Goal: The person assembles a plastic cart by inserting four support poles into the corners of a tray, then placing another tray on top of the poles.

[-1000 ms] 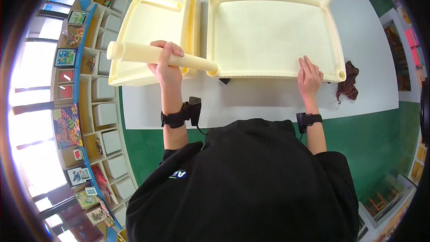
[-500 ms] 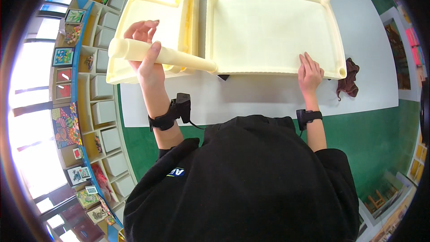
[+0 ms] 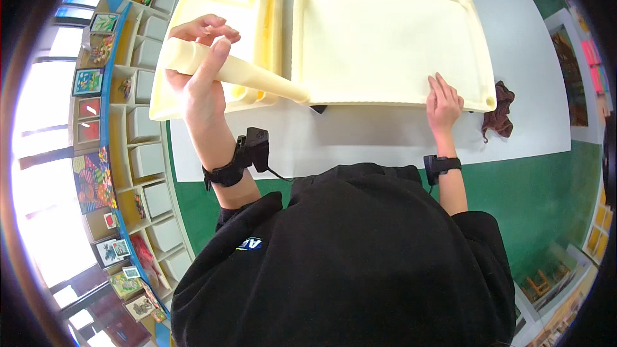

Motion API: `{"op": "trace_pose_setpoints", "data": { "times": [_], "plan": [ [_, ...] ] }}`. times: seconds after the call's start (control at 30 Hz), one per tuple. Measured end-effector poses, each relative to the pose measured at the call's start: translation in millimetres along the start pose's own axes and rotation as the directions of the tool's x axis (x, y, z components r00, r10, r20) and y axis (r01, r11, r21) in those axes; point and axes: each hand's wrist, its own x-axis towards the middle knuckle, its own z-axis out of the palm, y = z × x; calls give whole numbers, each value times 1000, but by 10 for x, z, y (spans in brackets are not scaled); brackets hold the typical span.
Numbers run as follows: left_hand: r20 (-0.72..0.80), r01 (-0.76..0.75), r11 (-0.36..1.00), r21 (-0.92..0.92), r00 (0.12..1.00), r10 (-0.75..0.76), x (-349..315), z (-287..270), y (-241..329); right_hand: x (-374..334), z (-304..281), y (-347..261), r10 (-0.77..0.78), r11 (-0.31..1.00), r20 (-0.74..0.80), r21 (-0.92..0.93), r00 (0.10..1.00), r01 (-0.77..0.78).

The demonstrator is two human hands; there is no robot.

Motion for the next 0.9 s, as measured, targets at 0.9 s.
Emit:
{"op": "trace_pose_setpoints", "data": {
  "times": [0.9],
  "plan": [
    [71,164,986,-33,984,-162,144,43,146,25,-25,-46,36,999,29,1,999,-36]
  ]
}}
